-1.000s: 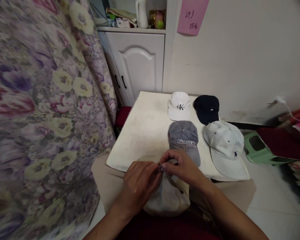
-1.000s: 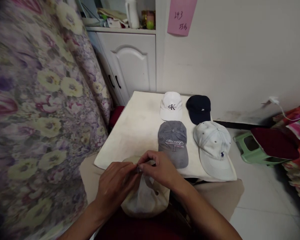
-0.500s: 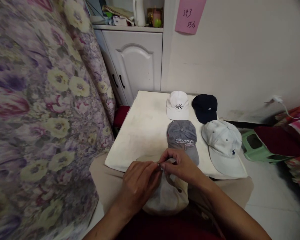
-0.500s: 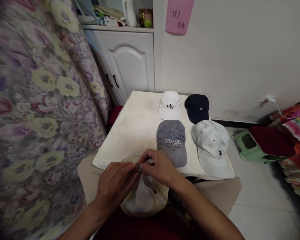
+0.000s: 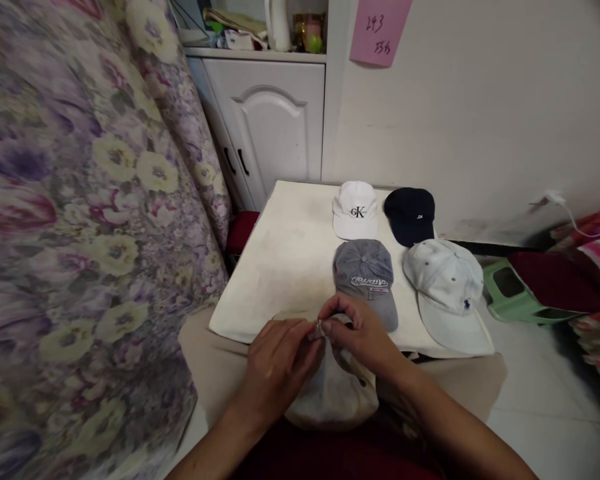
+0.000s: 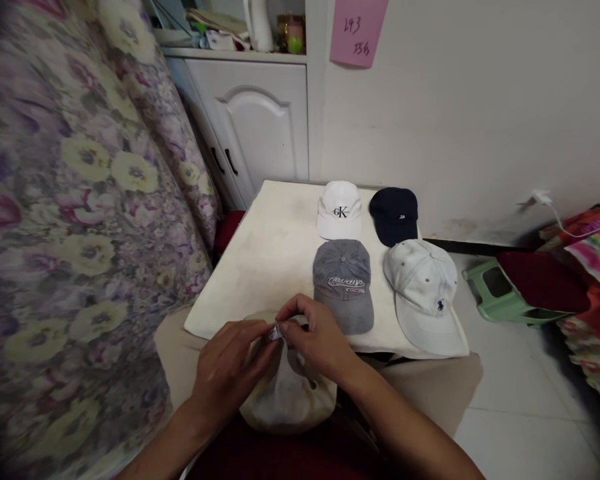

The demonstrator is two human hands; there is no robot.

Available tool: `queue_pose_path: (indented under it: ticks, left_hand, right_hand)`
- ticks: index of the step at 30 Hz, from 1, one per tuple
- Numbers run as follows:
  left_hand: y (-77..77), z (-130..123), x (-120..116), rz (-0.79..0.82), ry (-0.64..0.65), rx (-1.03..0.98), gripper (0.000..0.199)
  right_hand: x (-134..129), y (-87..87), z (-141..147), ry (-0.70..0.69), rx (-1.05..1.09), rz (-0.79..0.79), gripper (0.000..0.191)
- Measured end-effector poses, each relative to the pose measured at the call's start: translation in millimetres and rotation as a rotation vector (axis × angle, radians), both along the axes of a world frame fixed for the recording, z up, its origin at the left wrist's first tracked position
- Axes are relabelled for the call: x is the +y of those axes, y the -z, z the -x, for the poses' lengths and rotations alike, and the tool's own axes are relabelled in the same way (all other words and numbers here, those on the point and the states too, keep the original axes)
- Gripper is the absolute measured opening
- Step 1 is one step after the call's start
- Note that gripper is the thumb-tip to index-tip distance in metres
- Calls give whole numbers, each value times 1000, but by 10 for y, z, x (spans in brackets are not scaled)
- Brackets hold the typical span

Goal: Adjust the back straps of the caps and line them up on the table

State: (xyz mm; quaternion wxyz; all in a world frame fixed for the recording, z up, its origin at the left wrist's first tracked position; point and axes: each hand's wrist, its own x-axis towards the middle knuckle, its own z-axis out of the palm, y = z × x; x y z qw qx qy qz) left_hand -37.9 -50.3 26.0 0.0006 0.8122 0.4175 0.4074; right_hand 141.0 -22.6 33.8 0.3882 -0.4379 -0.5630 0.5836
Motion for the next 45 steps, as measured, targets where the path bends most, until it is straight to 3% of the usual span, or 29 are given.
queue_pose_path:
  ticks: [4,7,11,15,26,34,45]
  left_hand:
    - [12,-13,28,8,11,-20,20]
    - [25,0,35,38,26,-26,21]
    - [10,28,37,116,43,-49,19]
    - [-6,41,40,151,58,-72,18]
    - [52,13,74,70,35,-13,16]
    - [69,6,63,111,63,-23,18]
    - [57,8,76,136,90,-27,20]
  right_hand:
    - [-30,61,54,94,77,46,8]
    - [-22,47,17,53,83,66,9]
    - [8,-56,-86,-85,-87,-108,17]
    - [24,-119,-122,-97,-191,-213,22]
    - [78,9,-52,-2,-192,-88,7]
    - [131,0,-163,-120,-95,-115,9]
    - [118,7,-159,-108,-48,-99,11]
